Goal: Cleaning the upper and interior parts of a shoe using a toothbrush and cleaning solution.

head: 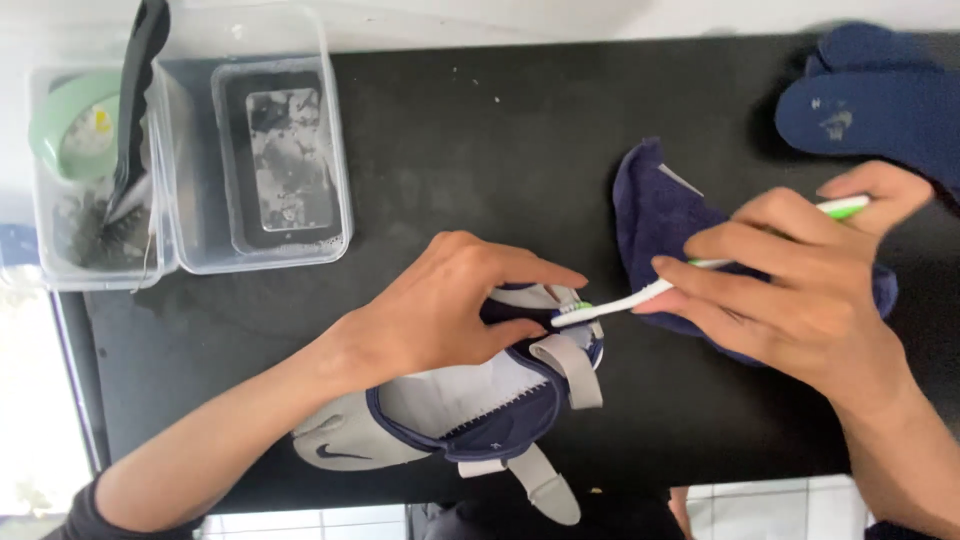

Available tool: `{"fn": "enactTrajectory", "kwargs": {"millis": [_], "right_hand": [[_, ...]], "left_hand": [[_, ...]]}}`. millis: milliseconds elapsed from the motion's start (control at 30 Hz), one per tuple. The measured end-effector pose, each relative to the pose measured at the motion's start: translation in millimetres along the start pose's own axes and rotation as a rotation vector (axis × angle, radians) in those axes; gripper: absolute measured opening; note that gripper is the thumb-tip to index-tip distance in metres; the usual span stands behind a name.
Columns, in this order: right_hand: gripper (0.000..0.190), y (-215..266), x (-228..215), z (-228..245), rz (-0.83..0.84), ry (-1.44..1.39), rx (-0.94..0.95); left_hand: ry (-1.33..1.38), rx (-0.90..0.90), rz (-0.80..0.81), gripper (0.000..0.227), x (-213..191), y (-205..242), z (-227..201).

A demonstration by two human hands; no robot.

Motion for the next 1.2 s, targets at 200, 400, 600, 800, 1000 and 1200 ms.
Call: {"fn": "enactTrajectory", "kwargs": {"millis": [200, 400, 600, 800, 1000, 1200], "right_hand": [[0.018, 4.4, -4.6, 8.4, 0.017, -0.067, -0.054], [0.021, 4.7, -12.1, 21.5, 0.041, 0.022, -0.068], [0.019, 3.2, -13.0, 23.0, 0.054, -0.014, -0.046], [0.021, 6.6, -5.9, 15.6, 0.047, -0.003, 0.002], [0.023, 12.8, -13.7, 15.9, 0.06, 0.057, -0.038], [0.02, 4.6, -3.9, 7.7, 0.061, -0.086, -0.07]], "left_hand": [[-0.039, 0.043, 0.068, 0.049, 1.0, 0.6, 2.0], [-0.036, 0.019, 0.09, 0.05, 3.2, 1.9, 4.2], [-0.039, 0.052, 0.089, 0.05, 3.3, 2.3, 2.3], [-0.045, 0.048, 0.089, 0.049, 4.6, 3.2, 3.2], [-0.035, 0.064, 0.103, 0.054, 3.0, 2.5, -0.2], [-0.033, 0.07, 0.108, 0.057, 4.3, 2.5, -1.6]]}}
Point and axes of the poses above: each hand's wrist, its own y-axis away from the middle knuckle, its own x-axis out of the palm, z = x × y, the point moved 6 cm from there along -y, towards the middle knuckle, and after that the axes turned 10 degrees about x, right-handed, at the moved point
